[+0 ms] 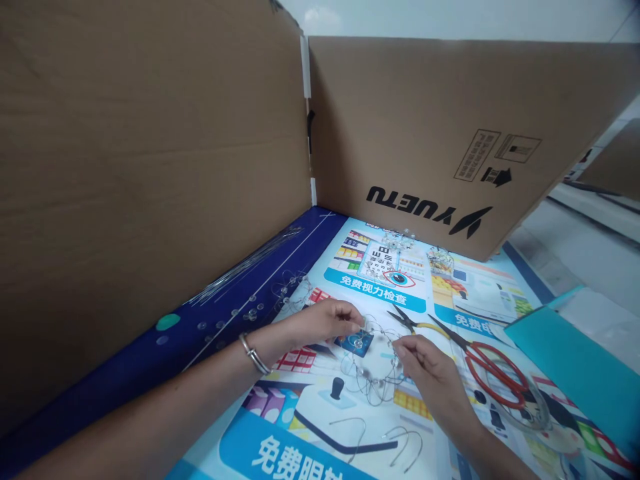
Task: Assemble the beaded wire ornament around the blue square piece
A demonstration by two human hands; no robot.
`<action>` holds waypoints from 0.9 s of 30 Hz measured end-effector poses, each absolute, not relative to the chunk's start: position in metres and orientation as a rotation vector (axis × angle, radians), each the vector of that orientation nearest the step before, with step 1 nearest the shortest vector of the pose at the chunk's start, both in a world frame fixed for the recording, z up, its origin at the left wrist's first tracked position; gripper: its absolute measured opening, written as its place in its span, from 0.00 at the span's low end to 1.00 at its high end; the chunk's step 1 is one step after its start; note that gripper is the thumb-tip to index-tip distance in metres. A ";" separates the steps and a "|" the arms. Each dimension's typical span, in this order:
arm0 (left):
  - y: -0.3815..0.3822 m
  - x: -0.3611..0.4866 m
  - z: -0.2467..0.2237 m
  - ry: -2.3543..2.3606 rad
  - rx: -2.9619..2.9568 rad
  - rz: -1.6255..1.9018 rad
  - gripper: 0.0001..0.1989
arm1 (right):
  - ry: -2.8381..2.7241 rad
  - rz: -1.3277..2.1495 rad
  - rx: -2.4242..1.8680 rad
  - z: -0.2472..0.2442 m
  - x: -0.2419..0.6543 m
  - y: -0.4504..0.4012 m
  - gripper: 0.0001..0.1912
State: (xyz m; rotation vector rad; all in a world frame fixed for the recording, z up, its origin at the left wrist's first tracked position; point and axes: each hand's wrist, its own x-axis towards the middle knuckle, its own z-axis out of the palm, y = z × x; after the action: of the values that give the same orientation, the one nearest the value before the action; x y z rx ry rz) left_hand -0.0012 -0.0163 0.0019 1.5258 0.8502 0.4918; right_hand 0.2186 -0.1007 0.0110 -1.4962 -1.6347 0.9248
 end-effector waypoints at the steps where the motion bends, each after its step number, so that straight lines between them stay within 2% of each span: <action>1: -0.017 -0.002 0.003 0.847 1.526 0.468 0.13 | -1.632 0.924 -1.494 0.010 0.219 -0.101 0.11; 20: -0.021 -0.012 0.020 0.818 1.764 0.280 0.13 | -1.575 0.980 -1.486 0.006 0.221 -0.103 0.12; 27: -0.024 -0.007 0.025 0.841 1.952 0.274 0.10 | -1.539 1.021 -1.481 0.006 0.222 -0.102 0.12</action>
State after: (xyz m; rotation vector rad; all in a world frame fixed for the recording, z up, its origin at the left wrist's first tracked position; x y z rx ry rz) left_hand -0.0069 -0.0239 0.0248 1.9524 0.8413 0.2743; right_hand 0.2223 -0.1024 0.0058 -1.4807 -1.5387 1.0208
